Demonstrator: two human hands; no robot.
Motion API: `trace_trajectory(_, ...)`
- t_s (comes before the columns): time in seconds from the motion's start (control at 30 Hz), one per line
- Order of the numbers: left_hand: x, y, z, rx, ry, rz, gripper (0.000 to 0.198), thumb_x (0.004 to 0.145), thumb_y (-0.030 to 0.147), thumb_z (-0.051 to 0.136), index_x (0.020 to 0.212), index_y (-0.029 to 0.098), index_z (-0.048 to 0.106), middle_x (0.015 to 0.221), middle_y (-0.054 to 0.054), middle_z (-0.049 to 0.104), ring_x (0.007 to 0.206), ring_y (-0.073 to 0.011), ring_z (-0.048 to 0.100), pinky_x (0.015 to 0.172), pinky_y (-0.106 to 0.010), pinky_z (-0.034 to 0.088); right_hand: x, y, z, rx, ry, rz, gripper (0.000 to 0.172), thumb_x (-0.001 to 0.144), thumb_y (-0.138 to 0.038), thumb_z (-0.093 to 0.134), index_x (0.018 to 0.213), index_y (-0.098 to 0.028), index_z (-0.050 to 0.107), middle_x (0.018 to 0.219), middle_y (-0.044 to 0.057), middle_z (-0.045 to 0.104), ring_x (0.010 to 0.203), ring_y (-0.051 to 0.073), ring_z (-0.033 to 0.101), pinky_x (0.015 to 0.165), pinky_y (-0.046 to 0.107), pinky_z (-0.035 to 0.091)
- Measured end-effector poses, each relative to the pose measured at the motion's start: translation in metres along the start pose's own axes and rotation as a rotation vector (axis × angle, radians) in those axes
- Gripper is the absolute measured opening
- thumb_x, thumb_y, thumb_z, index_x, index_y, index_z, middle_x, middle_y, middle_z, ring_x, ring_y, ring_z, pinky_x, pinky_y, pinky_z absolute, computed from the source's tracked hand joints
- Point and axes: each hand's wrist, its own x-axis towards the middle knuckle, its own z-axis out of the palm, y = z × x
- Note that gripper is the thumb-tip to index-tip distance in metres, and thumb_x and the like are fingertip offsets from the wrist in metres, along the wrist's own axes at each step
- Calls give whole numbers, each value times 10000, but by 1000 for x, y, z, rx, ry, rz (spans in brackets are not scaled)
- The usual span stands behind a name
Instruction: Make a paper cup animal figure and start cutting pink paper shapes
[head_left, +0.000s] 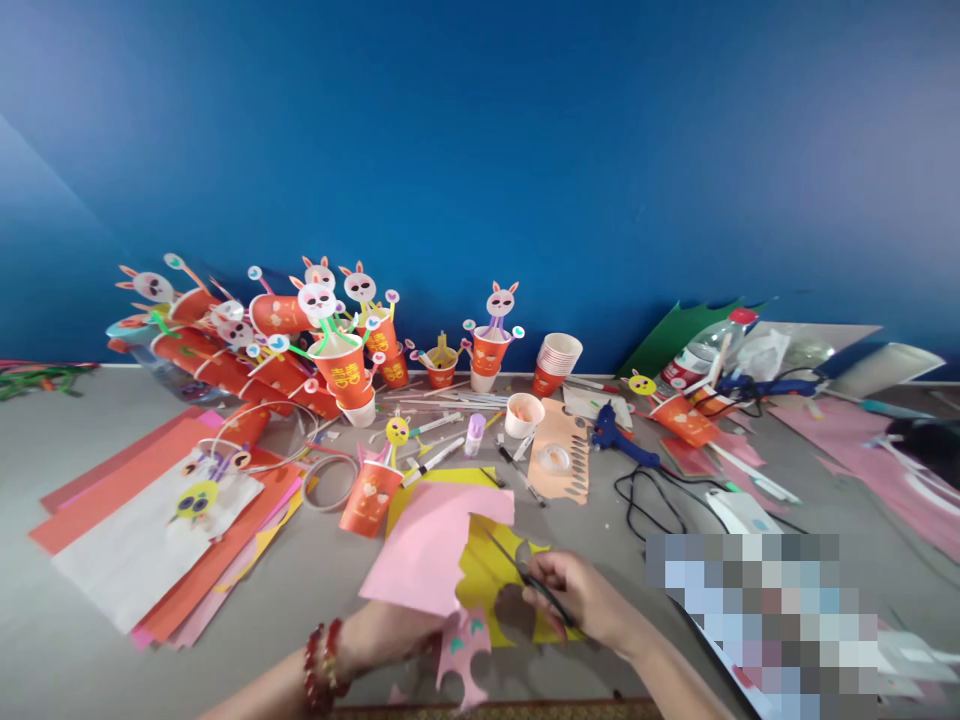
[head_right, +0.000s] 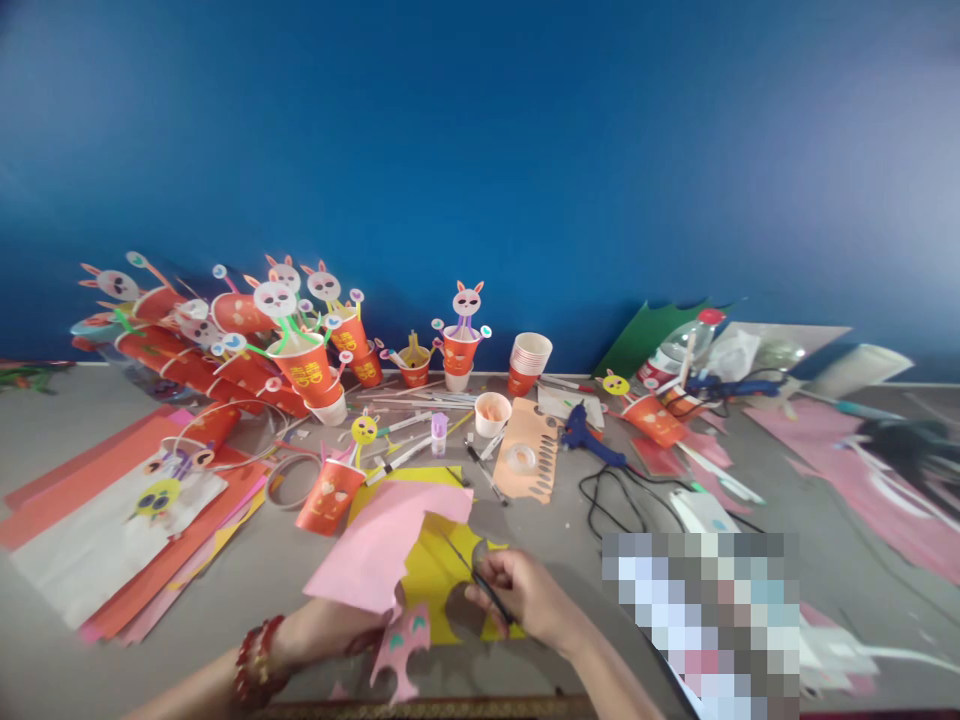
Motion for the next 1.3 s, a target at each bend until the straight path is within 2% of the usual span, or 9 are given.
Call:
trace_trajectory(0.1,-15,26,10,299,-250,-51,229,822,257,626,615,165,593,491,61,470,420,-62,336,417,-198,231,0,-3,-2,-210,101,52,505,720,-519,752,629,-213,361,477,-83,434,445,76,413,429,187,204)
trace_trajectory(0.17,-26,49,12,411,-335,84,279,852,219,559,580,156,566,525,38,495,479,-74,391,466,-194,281,-2,-6,-5,-357,171,93,488,686,-487,773,603,-204,384,491,-75,431,474,88,437,435,190,202)
trace_trajectory(0.27,-35,77,5,487,-186,289,270,906,241,505,678,148,617,639,-13,597,592,-102,508,567,-195,374,-9,-8,-14,-393,157,140,411,708,-455,747,619,-197,440,505,-54,515,496,116,519,452,195,250)
trace_trajectory(0.33,-31,83,-5,472,-37,366,313,941,296,486,702,147,622,651,-31,624,591,-105,527,576,-199,390,-15,-9,-20,-303,125,138,377,726,-445,734,654,-198,459,524,-42,559,492,131,559,461,201,287)
trace_trajectory(0.5,3,63,-18,89,212,251,404,893,501,556,693,151,591,581,-9,599,409,-67,431,413,-188,324,-20,-23,-19,137,163,-125,366,751,-465,745,746,-197,496,644,-7,616,603,141,600,556,226,412)
trace_trajectory(0.67,20,54,-5,-114,234,251,418,840,516,641,668,135,623,538,-23,620,463,-114,573,501,-220,453,-1,-48,18,468,272,-364,399,694,-403,827,924,-203,569,892,47,674,680,129,582,559,216,431)
trace_trajectory(0.87,25,50,6,-177,296,313,346,873,460,632,747,138,649,580,-42,669,547,-137,613,565,-232,472,29,-63,58,532,410,-422,367,638,-282,859,877,-201,592,800,-1,640,727,148,609,684,245,493)
trace_trajectory(1.1,23,42,3,-80,152,307,356,853,440,658,673,133,643,620,-38,643,614,-135,577,645,-249,464,35,-71,43,409,521,-453,284,686,-296,783,794,-200,538,712,-21,603,603,112,538,542,205,437)
trace_trajectory(1.3,22,41,0,-58,-33,290,259,860,385,653,816,131,673,778,-65,685,685,-150,596,693,-269,480,35,-76,30,390,432,-449,308,673,-297,776,808,-205,515,712,-29,574,594,110,539,543,218,451)
